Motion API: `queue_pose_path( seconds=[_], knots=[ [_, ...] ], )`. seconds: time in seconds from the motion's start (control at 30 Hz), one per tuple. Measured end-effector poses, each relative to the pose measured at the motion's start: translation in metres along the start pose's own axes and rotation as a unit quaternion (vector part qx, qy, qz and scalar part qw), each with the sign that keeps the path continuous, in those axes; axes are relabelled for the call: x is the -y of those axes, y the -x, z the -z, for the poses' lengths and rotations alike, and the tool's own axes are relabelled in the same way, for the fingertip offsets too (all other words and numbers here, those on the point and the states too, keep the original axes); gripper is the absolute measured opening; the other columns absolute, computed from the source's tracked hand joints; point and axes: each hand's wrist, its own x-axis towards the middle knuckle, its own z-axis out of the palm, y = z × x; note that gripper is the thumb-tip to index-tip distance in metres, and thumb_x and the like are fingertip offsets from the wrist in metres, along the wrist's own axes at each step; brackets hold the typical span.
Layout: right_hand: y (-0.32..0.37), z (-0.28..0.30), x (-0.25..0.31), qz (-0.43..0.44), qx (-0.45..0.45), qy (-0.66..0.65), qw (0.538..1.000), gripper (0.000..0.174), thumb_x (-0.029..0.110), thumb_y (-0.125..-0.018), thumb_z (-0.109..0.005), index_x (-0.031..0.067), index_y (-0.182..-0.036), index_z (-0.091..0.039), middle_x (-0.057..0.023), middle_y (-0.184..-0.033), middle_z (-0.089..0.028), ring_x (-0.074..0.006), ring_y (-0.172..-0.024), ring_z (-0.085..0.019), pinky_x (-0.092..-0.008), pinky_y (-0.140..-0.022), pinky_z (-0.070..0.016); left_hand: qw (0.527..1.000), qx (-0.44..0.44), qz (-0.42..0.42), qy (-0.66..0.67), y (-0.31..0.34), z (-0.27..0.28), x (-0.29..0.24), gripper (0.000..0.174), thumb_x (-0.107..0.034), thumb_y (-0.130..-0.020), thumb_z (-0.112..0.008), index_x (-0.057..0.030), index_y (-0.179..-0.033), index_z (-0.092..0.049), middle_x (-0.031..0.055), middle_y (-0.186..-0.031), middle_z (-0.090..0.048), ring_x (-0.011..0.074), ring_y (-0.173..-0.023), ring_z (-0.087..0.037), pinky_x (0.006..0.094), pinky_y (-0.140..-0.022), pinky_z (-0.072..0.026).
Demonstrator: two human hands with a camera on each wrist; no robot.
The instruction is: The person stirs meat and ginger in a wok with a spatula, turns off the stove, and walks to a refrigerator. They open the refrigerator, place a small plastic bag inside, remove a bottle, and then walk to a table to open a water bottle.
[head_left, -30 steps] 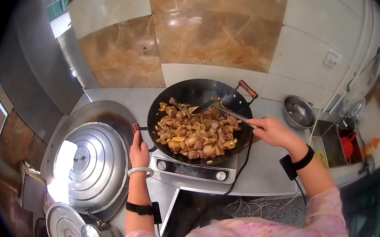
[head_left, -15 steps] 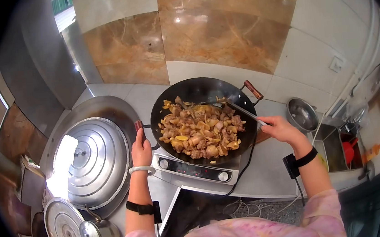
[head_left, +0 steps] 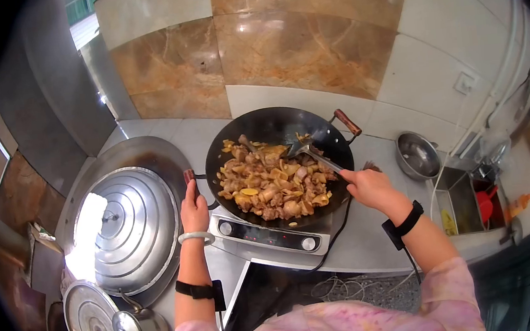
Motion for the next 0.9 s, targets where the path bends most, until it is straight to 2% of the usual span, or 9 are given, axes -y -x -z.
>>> queue_pose_path(
  seconds=[0.23, 0.3, 0.33, 0.4, 0.5, 0.57, 0.67, 0.83, 0.9],
  knots=[
    [0.021, 0.025, -0.015, 0.020, -0.021, -0.188, 0.982, 0.036, 0.016, -0.081, -0.055, 0.0119, -0.116, -0.058, -0.0146, -0.085, -0.065, -0.0302, -0.078, -0.061, -0.0369, -0.071, -0.0479, 0.998, 0.021, 0.021, 0.047, 0.006, 0.007, 0.002, 0.048, -0.018, -0.084, -0.048, -0.0128, -0.131, -0.045, 0.0203, -0.104, -0.059, 0.0320, -0.093, -0.058, 0.0371, -0.084, -0.0435],
    [0.047, 0.057, -0.016, 0.029, 0.000, -0.223, 0.974, 0.037, 0.015, -0.080, -0.056, 0.0104, -0.117, -0.057, -0.0139, -0.083, -0.064, -0.0282, -0.075, -0.061, -0.0350, -0.069, -0.0474, 0.997, 0.049, 0.036, 0.044, 0.010, 0.012, -0.002, 0.048, -0.013, -0.084, -0.049, -0.0100, -0.132, -0.044, 0.0112, -0.117, -0.057, 0.0180, -0.099, -0.056, 0.0271, -0.087, -0.0422],
    [0.061, 0.065, -0.020, 0.030, 0.033, -0.284, 0.958, 0.038, 0.014, -0.080, -0.056, 0.0090, -0.118, -0.057, -0.0136, -0.081, -0.064, -0.0264, -0.072, -0.060, -0.0346, -0.067, -0.0466, 0.997, 0.048, 0.038, 0.045, 0.010, 0.011, 0.001, 0.048, -0.013, -0.084, -0.049, -0.0100, -0.132, -0.044, 0.0112, -0.117, -0.057, 0.0180, -0.099, -0.056, 0.0271, -0.087, -0.0422],
    [0.083, 0.075, -0.018, 0.031, 0.067, -0.341, 0.937, 0.038, 0.012, -0.080, -0.057, 0.0076, -0.118, -0.057, -0.0132, -0.078, -0.063, -0.0246, -0.068, -0.059, -0.0342, -0.065, -0.0458, 0.995, 0.040, 0.047, 0.079, 0.008, 0.007, 0.008, 0.047, -0.018, -0.084, -0.049, -0.0125, -0.130, -0.046, 0.0183, -0.108, -0.060, 0.0303, -0.099, -0.058, 0.0351, -0.087, -0.0429],
    [0.105, 0.066, -0.007, 0.063, 0.096, -0.272, 0.956, 0.035, 0.014, -0.081, -0.055, 0.0114, -0.116, -0.059, -0.0154, -0.073, -0.062, -0.0276, -0.066, -0.059, -0.0378, -0.061, -0.0460, 0.993, 0.041, 0.071, 0.089, 0.007, 0.007, 0.002, 0.045, -0.018, -0.084, -0.049, -0.0113, -0.129, -0.048, 0.0171, -0.112, -0.059, 0.0290, -0.102, -0.058, 0.0337, -0.089, -0.0423],
    [0.102, 0.034, 0.014, 0.123, 0.011, -0.090, 0.988, 0.035, 0.016, -0.082, -0.057, 0.0182, -0.117, -0.059, -0.0153, -0.066, -0.059, -0.0293, -0.060, -0.058, -0.0376, -0.057, -0.0454, 0.992, 0.038, 0.078, 0.092, 0.006, 0.008, -0.002, 0.045, -0.017, -0.084, -0.049, -0.0106, -0.128, -0.048, 0.0168, -0.113, -0.059, 0.0284, -0.102, -0.058, 0.0334, -0.089, -0.0422],
    [0.084, 0.009, 0.042, 0.089, -0.011, -0.033, 0.995, 0.034, 0.019, -0.082, -0.057, 0.0214, -0.116, -0.058, -0.0149, -0.066, -0.060, -0.0357, -0.063, -0.058, -0.0450, -0.056, -0.0444, 0.993, 0.027, 0.066, 0.092, 0.007, 0.009, -0.007, 0.045, -0.015, -0.083, -0.049, -0.0099, -0.128, -0.049, 0.0164, -0.115, -0.059, 0.0273, -0.104, -0.058, 0.0329, -0.090, -0.0418],
    [0.059, -0.022, 0.045, 0.057, -0.063, 0.021, 0.996, 0.035, 0.015, -0.082, -0.055, 0.0177, -0.117, -0.055, -0.0137, -0.064, -0.060, -0.0331, -0.059, -0.059, -0.0439, -0.050, -0.0447, 0.995, -0.001, 0.021, 0.094, 0.007, 0.004, -0.001, 0.045, -0.014, -0.083, -0.048, -0.0094, -0.128, -0.049, 0.0161, -0.116, -0.059, 0.0265, -0.105, -0.058, 0.0325, -0.091, -0.0414],
    [0.048, -0.028, 0.039, 0.051, -0.090, 0.055, 0.993, 0.038, 0.011, -0.081, -0.053, 0.0164, -0.118, -0.054, -0.0147, -0.064, -0.060, -0.0324, -0.059, -0.060, -0.0426, -0.048, -0.0455, 0.993, 0.018, 0.070, 0.094, 0.006, 0.005, -0.004, 0.046, -0.009, -0.082, -0.049, -0.0045, -0.128, -0.048, 0.0107, -0.115, -0.059, 0.0166, -0.098, -0.057, 0.0260, -0.086, -0.0425]
  ],
)
